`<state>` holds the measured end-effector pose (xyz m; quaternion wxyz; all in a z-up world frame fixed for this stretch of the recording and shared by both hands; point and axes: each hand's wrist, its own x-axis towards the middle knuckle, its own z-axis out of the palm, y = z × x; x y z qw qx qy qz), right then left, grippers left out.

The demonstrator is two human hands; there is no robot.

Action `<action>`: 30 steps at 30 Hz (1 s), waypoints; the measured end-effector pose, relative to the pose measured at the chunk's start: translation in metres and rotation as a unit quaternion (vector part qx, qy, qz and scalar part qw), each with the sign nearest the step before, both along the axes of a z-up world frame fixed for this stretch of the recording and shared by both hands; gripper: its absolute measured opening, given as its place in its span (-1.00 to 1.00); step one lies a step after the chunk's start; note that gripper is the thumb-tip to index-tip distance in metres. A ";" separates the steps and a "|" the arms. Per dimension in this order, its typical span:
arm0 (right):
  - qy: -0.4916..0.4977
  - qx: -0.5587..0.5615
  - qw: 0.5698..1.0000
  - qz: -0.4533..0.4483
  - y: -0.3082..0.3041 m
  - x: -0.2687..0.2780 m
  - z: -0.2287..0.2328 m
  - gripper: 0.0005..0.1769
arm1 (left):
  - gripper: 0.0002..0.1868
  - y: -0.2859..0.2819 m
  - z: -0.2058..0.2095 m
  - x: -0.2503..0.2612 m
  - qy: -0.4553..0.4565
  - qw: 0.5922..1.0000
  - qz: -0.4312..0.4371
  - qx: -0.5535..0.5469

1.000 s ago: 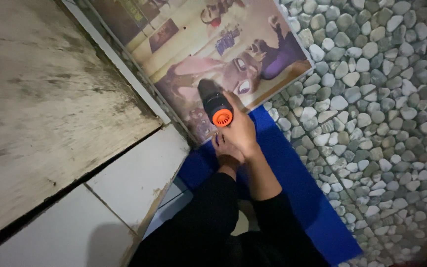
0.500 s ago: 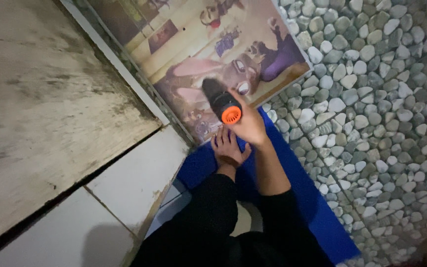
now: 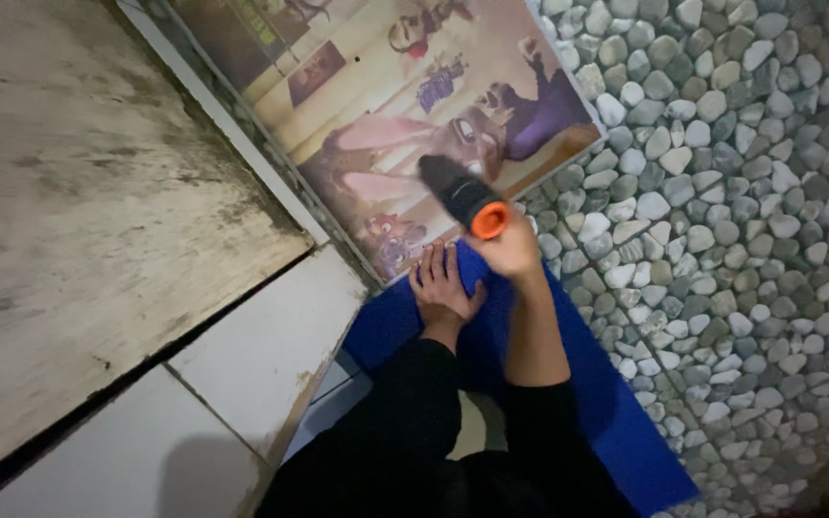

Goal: The recorder uses a heat gun to smooth or adhere a blue mat and a poster to the floor.

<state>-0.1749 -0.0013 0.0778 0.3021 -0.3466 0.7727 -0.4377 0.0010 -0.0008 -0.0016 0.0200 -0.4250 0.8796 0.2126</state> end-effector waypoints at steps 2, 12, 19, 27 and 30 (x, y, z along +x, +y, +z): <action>-0.050 0.022 0.997 -0.055 0.007 0.002 -0.029 -0.25 | -0.03 0.000 0.001 -0.001 0.003 1.000 0.002 -0.003; -0.059 0.012 0.990 -0.128 0.031 0.008 -0.069 -0.50 | -0.04 0.001 -0.002 -0.001 0.007 0.999 -0.009 -0.030; -0.085 -0.050 0.971 -0.220 0.030 0.005 -0.061 -0.56 | -0.02 0.000 0.002 -0.003 0.015 0.998 -0.018 -0.059; -0.060 -0.025 0.972 -0.225 0.032 -0.017 -0.058 -0.61 | 0.00 0.000 0.007 -0.007 -0.030 0.999 -0.012 -0.036; 0.062 -0.117 0.981 -0.143 0.020 -0.024 0.008 -0.08 | -0.01 0.003 0.001 -0.006 -0.063 0.997 -0.012 -0.036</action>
